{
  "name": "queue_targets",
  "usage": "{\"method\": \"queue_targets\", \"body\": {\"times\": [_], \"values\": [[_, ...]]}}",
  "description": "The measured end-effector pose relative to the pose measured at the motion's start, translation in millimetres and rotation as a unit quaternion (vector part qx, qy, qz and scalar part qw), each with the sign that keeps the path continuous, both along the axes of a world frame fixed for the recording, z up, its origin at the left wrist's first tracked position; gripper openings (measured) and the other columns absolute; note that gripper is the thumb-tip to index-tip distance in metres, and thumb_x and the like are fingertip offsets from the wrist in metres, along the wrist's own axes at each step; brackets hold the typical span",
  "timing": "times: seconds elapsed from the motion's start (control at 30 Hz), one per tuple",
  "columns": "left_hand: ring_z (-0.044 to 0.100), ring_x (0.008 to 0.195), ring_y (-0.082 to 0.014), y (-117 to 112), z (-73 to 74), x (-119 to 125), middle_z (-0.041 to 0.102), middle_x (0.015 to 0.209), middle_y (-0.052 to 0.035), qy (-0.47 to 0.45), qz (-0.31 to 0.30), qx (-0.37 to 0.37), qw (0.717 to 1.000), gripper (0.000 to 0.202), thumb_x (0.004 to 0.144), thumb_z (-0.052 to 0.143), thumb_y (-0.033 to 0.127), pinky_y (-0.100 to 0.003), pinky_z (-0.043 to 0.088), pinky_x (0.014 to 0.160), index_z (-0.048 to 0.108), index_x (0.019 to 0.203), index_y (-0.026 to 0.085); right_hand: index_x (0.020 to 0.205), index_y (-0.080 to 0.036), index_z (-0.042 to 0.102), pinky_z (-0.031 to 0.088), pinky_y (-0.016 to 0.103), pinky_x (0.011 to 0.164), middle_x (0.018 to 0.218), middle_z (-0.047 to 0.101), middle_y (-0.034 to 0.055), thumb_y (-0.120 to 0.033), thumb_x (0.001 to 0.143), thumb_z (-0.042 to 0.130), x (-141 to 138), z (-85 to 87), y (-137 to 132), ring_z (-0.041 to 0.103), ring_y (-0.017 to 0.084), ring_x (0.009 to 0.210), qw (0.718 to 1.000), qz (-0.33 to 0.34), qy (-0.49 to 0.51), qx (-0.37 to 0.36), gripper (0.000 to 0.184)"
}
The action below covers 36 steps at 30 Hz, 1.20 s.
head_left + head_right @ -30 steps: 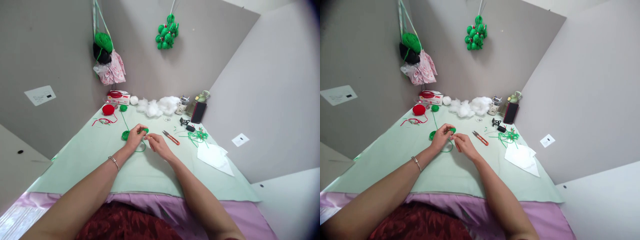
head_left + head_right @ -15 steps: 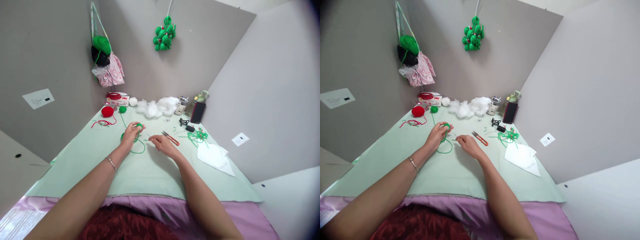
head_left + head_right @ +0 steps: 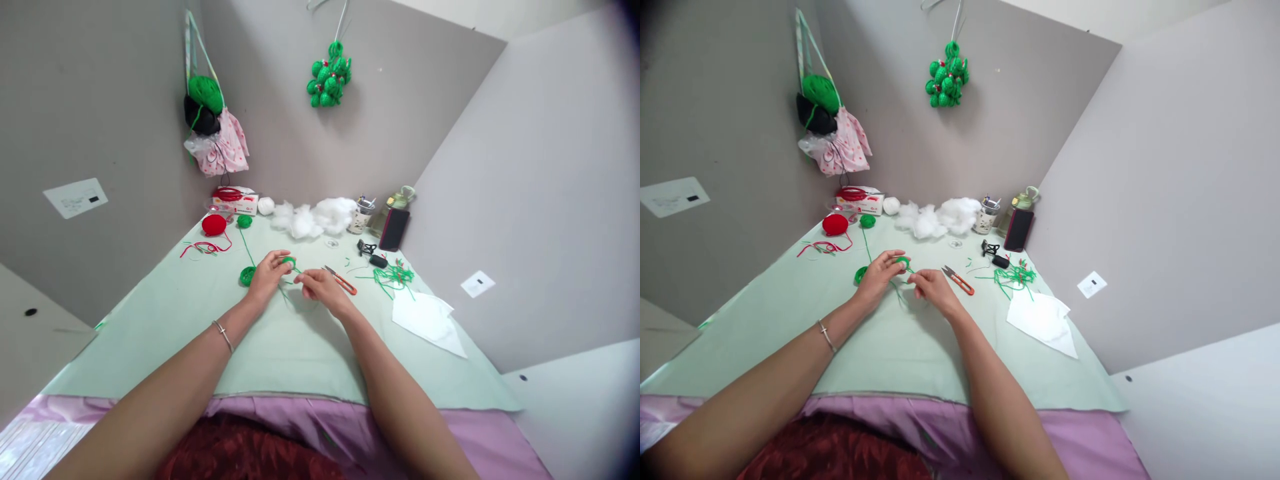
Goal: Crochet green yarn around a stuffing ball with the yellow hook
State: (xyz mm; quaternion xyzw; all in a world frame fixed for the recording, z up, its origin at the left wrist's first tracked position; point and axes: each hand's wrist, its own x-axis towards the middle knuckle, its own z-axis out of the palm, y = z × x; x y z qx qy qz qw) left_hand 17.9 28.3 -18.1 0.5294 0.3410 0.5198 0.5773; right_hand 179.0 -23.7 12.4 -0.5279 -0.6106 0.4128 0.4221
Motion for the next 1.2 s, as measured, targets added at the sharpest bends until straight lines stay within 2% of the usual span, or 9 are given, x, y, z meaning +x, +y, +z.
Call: {"method": "queue_targets", "body": {"times": [0.07, 0.2, 0.3, 0.4, 0.5, 0.57, 0.87, 1.07, 1.2], "values": [[0.069, 0.098, -0.0212, 2.4, 0.2, -2.4, 0.069, 0.118, -0.009, 0.014, -0.009, -0.001, 1.0, 0.03, 0.097, 0.066, 0.033, -0.041, 0.061, 0.084, 0.065, 0.121, 0.015, 0.07, -0.017, 0.068, 0.037, 0.025, 0.054, 0.056, 0.053, -0.0024, -0.049, 0.087, 0.064, 7.2, 1.3, 1.1, 0.043, 0.01, 0.053, 0.999, -0.025, 0.013, 0.027, 0.037], [0.069, 0.095, -0.0205, 2.3, -1.8, -2.1, 0.069, 0.116, -0.0087, 0.034, -0.036, -0.001, 0.999, 0.03, 0.097, 0.065, 0.034, -0.04, 0.061, 0.083, 0.065, 0.121, 0.015, 0.072, -0.02, 0.062, 0.046, 0.027, 0.068, 0.088, 0.069, 0.005, -0.053, 0.089, 0.059, 7.3, 9.0, 0.1, 0.059, 0.015, 0.077, 0.992, -0.069, 0.061, 0.085, 0.038], [0.069, 0.095, -0.0206, 0.2, -3.9, 0.5, 0.069, 0.116, -0.0087, 0.039, -0.044, 0.005, 0.998, 0.031, 0.098, 0.064, 0.035, -0.041, 0.061, 0.083, 0.064, 0.122, 0.015, 0.079, -0.021, 0.058, 0.046, 0.028, 0.061, 0.096, 0.071, 0.0064, -0.052, 0.089, 0.054, 1.0, 12.0, -1.2, 0.059, 0.014, 0.067, 0.992, -0.068, 0.071, 0.08, 0.033], [0.069, 0.095, -0.0203, -2.1, -4.3, 2.2, 0.069, 0.115, -0.0086, 0.045, -0.052, 0.014, 0.998, 0.032, 0.098, 0.064, 0.035, -0.04, 0.061, 0.082, 0.064, 0.122, 0.015, 0.087, -0.021, 0.059, 0.038, 0.026, 0.054, 0.086, 0.068, 0.0015, -0.049, 0.085, 0.059, -1.4, 9.4, -0.9, 0.05, 0.011, 0.055, 0.994, -0.072, 0.033, 0.072, 0.027], [0.069, 0.093, -0.0199, -5.2, -3.3, 3.2, 0.069, 0.113, -0.0082, 0.05, -0.059, 0.025, 0.997, 0.031, 0.098, 0.064, 0.035, -0.04, 0.061, 0.081, 0.064, 0.121, 0.015, 0.074, -0.019, 0.062, 0.032, 0.026, 0.055, 0.063, 0.057, -0.0036, -0.048, 0.081, 0.066, -0.5, 4.0, 1.0, 0.043, 0.011, 0.055, 0.996, -0.048, -0.037, 0.063, 0.03], [0.069, 0.092, -0.0195, -7.0, -2.5, 3.8, 0.069, 0.112, -0.0079, 0.051, -0.064, 0.031, 0.996, 0.03, 0.098, 0.064, 0.035, -0.039, 0.061, 0.081, 0.064, 0.12, 0.015, 0.066, -0.018, 0.062, 0.029, 0.026, 0.057, 0.056, 0.051, -0.0045, -0.049, 0.083, 0.064, 0.2, 0.8, 2.6, 0.04, 0.012, 0.056, 0.994, -0.038, -0.079, 0.06, 0.035], [0.069, 0.095, -0.0203, -2.7, -5.5, 1.3, 0.069, 0.115, -0.0085, 0.08, -0.082, 0.025, 0.993, 0.032, 0.097, 0.065, 0.034, -0.04, 0.061, 0.082, 0.064, 0.123, 0.015, 0.074, -0.019, 0.066, 0.029, 0.026, 0.062, 0.061, 0.053, -0.0033, -0.033, 0.09, 0.053, -2.1, 0.8, -0.4, 0.043, 0.014, 0.061, 0.974, -0.056, -0.205, 0.076, 0.025], [0.068, 0.104, -0.0234, 5.1, -16.2, 2.8, 0.067, 0.125, -0.0106, 0.109, -0.038, 0.002, 0.993, 0.035, 0.097, 0.065, 0.035, -0.044, 0.06, 0.088, 0.062, 0.127, 0.016, 0.074, -0.021, 0.067, 0.029, 0.027, 0.063, 0.063, 0.059, -0.0009, -0.022, 0.089, 0.051, -16.4, -0.7, -5.5, 0.046, 0.016, 0.062, 0.964, -0.056, -0.25, 0.068, 0.022], [0.068, 0.106, -0.024, 8.9, -20.4, 1.8, 0.066, 0.126, -0.0109, 0.105, -0.008, -0.01, 0.994, 0.036, 0.097, 0.065, 0.035, -0.045, 0.06, 0.089, 0.062, 0.128, 0.016, 0.081, -0.022, 0.071, 0.032, 0.027, 0.068, 0.073, 0.069, 0.0018, -0.021, 0.092, 0.049, -29.4, -4.8, -5.6, 0.054, 0.017, 0.068, 0.961, -0.068, -0.261, 0.064, 0.025]]}}
